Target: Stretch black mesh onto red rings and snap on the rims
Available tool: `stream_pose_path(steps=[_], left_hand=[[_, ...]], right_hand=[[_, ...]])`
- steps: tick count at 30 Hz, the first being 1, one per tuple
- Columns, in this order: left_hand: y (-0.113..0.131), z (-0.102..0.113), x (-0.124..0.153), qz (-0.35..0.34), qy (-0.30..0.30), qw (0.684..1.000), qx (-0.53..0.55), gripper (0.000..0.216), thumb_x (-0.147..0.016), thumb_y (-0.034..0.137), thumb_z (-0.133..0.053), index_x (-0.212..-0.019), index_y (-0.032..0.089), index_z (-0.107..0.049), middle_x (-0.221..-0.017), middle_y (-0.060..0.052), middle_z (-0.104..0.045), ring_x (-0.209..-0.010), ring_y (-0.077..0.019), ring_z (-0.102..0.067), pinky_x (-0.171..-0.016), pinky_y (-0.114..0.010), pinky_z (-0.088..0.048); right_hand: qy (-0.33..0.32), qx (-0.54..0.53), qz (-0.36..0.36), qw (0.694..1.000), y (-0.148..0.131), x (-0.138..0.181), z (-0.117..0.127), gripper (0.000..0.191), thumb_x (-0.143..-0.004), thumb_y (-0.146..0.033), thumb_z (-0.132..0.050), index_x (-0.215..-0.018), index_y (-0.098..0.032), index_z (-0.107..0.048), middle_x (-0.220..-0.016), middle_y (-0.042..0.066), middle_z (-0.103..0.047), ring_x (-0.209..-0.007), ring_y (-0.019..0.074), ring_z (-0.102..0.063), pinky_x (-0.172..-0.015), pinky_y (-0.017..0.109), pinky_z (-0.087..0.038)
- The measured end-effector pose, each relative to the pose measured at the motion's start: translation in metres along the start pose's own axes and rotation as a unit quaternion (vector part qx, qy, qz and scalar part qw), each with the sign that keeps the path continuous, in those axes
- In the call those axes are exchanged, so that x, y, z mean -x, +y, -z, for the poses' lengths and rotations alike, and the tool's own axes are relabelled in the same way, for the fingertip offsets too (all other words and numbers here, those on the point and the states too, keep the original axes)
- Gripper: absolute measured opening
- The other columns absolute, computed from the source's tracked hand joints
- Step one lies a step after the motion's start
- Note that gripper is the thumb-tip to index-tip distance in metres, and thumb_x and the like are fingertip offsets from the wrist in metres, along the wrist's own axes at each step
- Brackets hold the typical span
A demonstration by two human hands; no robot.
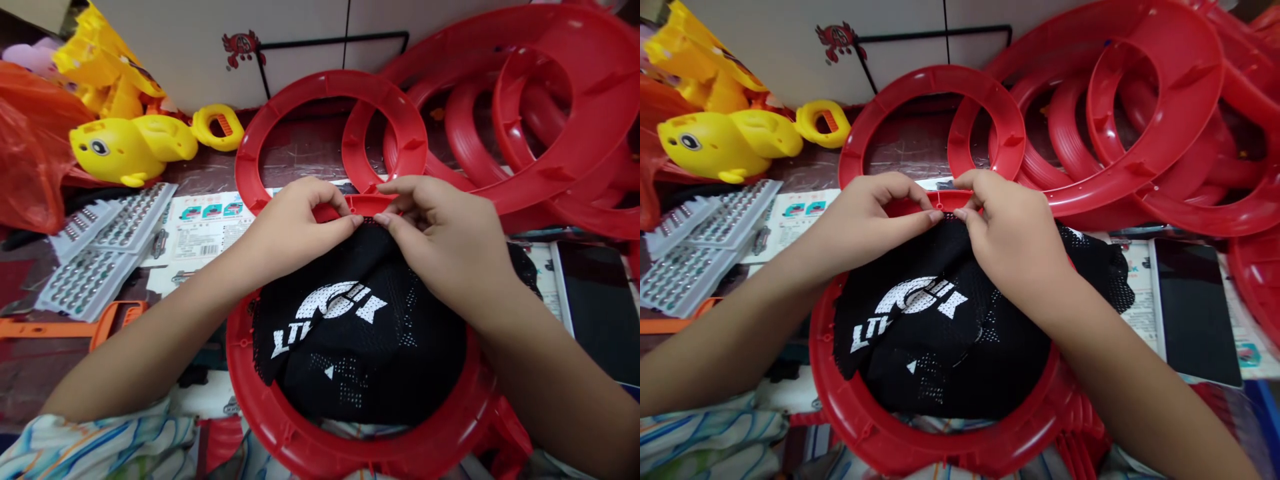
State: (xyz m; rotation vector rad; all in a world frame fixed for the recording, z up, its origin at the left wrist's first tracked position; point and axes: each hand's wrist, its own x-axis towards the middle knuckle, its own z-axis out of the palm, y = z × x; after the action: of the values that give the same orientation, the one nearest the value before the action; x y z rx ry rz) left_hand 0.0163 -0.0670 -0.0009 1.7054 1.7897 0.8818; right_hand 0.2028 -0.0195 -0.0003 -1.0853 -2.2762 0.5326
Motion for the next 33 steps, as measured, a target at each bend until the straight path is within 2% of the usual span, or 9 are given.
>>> stream_pose_path(steps=[6,13,19,26,30,33], left_hand=[[0.000,-0.004,0.000,-0.003,0.012,1.000,-0.012,0.013,-0.080,0.029,-0.070,-0.072,0.019,-0.066,-0.080,0.000,-0.067,-0.078,-0.0174,-0.059,-0.081,-0.033,-0.049],[-0.002,-0.007,-0.002,0.012,0.022,1.000,-0.015,0.017,-0.081,0.027,-0.066,-0.068,0.019,-0.062,-0.076,0.000,-0.063,-0.074,-0.0172,-0.056,-0.072,-0.033,-0.043],[-0.003,-0.010,-0.001,0.011,0.034,0.999,-0.039,0.019,-0.081,0.029,-0.065,-0.066,0.019,-0.060,-0.075,-0.001,-0.064,-0.076,-0.0186,-0.056,-0.070,-0.033,-0.040],[-0.001,-0.007,-0.002,0.019,0.009,0.999,-0.048,0.016,-0.080,0.029,-0.065,-0.068,0.019,-0.060,-0.075,-0.001,-0.064,-0.074,-0.0180,-0.056,-0.069,-0.032,-0.041],[-0.001,-0.004,-0.002,0.016,-0.001,0.998,-0.054,0.013,-0.082,0.031,-0.065,-0.075,0.020,-0.061,-0.079,0.000,-0.066,-0.075,-0.0180,-0.058,-0.070,-0.032,-0.043],[-0.004,0.009,-0.003,-0.001,-0.030,0.997,-0.067,0.013,-0.081,0.032,-0.067,-0.088,0.021,-0.063,-0.089,0.000,-0.068,-0.077,-0.0176,-0.059,-0.069,-0.032,-0.043]], right_hand=[[0.004,0.051,0.020,0.998,0.002,-0.002,-0.003,0.030,-0.091,-0.020,-0.060,-0.119,-0.019,-0.068,-0.091,0.004,-0.074,-0.079,0.0177,-0.069,-0.073,0.031,-0.054],[-0.003,0.077,0.031,0.997,0.003,-0.007,-0.006,0.027,-0.090,-0.016,-0.060,-0.116,-0.015,-0.069,-0.089,0.004,-0.072,-0.077,0.0166,-0.067,-0.073,0.030,-0.050],[-0.032,0.107,0.036,0.993,0.002,-0.007,-0.002,0.030,-0.092,-0.018,-0.056,-0.119,-0.016,-0.068,-0.089,0.005,-0.073,-0.076,0.0180,-0.067,-0.074,0.031,-0.050],[-0.067,0.105,0.038,0.991,0.000,-0.005,0.001,0.031,-0.091,-0.018,-0.055,-0.119,-0.015,-0.069,-0.084,0.005,-0.073,-0.066,0.0166,-0.062,-0.067,0.030,-0.046],[-0.060,0.142,0.057,0.986,0.002,-0.005,0.004,0.031,-0.093,-0.020,-0.053,-0.119,-0.015,-0.069,-0.089,0.008,-0.072,-0.078,0.0207,-0.065,-0.073,0.033,-0.047],[-0.043,0.122,0.065,0.989,0.000,-0.004,0.021,0.024,-0.092,-0.025,-0.060,-0.110,-0.015,-0.072,-0.091,0.007,-0.072,-0.079,0.0198,-0.064,-0.071,0.032,-0.046]])
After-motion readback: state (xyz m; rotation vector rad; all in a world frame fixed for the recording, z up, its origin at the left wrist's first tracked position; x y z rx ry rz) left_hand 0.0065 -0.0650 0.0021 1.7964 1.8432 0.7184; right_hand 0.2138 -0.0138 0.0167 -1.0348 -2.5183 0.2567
